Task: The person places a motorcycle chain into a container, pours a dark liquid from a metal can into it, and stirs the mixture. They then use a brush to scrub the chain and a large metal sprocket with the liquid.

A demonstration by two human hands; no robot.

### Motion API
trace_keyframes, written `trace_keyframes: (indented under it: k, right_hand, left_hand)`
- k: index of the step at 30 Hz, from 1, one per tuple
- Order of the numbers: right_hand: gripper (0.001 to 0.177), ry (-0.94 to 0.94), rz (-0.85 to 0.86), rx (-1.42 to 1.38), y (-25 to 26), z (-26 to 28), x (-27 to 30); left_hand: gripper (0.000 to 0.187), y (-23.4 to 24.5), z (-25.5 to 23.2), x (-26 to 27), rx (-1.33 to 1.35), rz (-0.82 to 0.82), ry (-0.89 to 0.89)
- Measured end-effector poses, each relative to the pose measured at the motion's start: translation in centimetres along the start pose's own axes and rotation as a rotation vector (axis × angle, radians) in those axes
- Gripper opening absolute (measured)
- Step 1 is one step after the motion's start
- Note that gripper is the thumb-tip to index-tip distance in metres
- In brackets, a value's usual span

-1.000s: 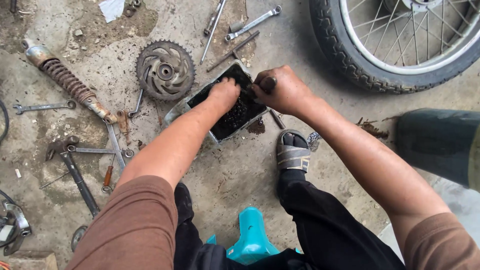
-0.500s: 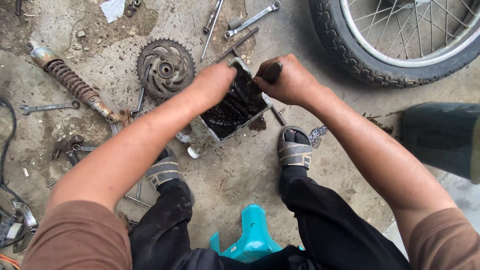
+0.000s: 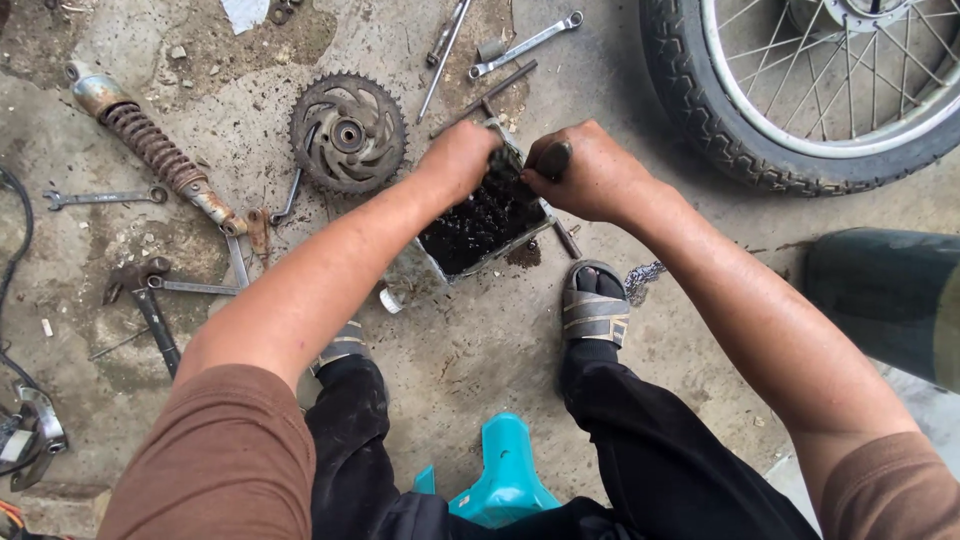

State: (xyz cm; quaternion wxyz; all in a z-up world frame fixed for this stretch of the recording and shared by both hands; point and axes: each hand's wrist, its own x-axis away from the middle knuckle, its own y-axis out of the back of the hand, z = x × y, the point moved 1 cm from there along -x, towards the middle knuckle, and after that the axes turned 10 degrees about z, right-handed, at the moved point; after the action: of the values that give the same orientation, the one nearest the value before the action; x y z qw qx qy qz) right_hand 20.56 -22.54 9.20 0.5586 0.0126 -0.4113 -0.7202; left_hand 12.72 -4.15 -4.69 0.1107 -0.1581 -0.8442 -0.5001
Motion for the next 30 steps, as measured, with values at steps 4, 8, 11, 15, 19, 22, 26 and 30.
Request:
trace_keyframes:
  k: [4,8,11,15,19,22,26,30]
  right_hand:
    - [0.012,0.034,0.035,0.000,-0.5,0.0,0.1]
    - [0.013,0.035,0.071,0.033,-0.3,0.5,0.4]
    - [0.014,0.017,0.068,0.013,-0.3,0.4,0.5]
    - [0.013,0.022,0.059,0.020,0.3,0.3,0.4]
    - [0.011,0.041,0.047,-0.006,-0.1,-0.9,0.5]
    - [0.011,0.062,0.028,0.001,0.0,-1.2,0.2]
    - [0.011,0.071,0.025,-0.021,0.1,-0.9,0.6]
    - [0.013,0.051,0.023,0.005,0.5,-0.6,0.6]
  left_hand:
    - [0.016,-10.8,3.3,2.3,-0.443,0.022,-0.029]
    - [0.024,-4.3,-0.1,4.2,-0.529,-0.041,-0.111]
    - [0.045,-5.4,0.8,2.9,-0.447,0.159,-0.100]
    - [0.008,-9.5,3.3,-0.7,-0.523,0.020,-0.189]
    - [0.008,-8.1,2.0,-3.4,-0.655,-0.241,-0.352]
    - [0.015,-6.9,1.7,-3.2,-0.574,-0.216,-0.293]
    - [0.061,-9.4,3.1,0.1,-0.248,0.003,-0.067]
    - [0.080,-7.3,1.3,2.0,-0.080,0.208,0.075]
